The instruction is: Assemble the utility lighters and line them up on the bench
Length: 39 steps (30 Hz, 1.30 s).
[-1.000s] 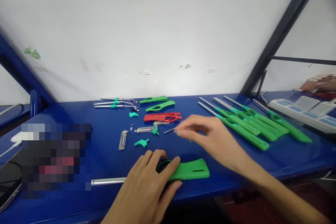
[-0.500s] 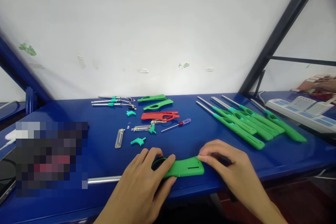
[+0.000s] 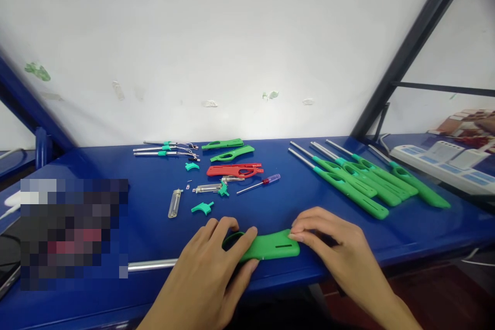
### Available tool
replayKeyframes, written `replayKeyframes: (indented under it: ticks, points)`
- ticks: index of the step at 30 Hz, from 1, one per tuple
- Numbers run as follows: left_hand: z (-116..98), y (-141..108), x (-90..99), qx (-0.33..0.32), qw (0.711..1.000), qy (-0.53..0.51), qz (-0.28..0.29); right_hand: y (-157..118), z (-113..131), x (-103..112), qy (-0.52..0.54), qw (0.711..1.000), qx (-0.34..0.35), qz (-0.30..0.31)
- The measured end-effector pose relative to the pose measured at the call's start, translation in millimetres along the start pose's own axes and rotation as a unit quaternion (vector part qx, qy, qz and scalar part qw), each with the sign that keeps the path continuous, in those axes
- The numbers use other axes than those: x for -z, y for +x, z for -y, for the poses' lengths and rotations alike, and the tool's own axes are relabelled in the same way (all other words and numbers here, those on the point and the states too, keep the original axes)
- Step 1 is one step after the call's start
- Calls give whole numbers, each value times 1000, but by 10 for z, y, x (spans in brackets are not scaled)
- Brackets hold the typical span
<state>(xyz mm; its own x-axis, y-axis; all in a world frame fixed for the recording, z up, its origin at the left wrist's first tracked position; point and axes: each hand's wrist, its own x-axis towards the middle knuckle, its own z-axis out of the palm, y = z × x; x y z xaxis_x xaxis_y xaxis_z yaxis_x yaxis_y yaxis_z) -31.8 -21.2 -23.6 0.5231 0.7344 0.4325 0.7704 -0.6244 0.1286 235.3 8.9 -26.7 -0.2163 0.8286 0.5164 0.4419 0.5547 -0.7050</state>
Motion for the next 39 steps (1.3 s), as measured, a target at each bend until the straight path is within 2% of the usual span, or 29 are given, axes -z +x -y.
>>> replayKeyframes:
  ticks: [5, 13, 16, 22, 27, 34, 39]
  points:
    - [4, 7, -12, -2, 1000, 5, -5, -17, -22, -13, -24, 999, 33, 4]
    - [25, -8, -19, -9, 1000, 14, -12, -101, 20, 31, -91, 984, 151, 1]
    - [24, -11, -27, -8, 1000, 9, -22, -104, 45, 40, -105, 980, 172, 0]
    - [33, -25, -38, -7, 1000, 12, -16, -76, 88, 49, -84, 985, 148, 6]
    - [34, -35, -22, -7, 1000, 13, -8, -72, 115, 73, -62, 992, 105, 33]
    - [50, -19, -18, -7, 1000, 18, -8, -57, 86, 87, -25, 998, 40, 41]
    - [65, -38, -21, -9, 1000, 19, 5, -58, 81, 102, -10, 998, 45, 52]
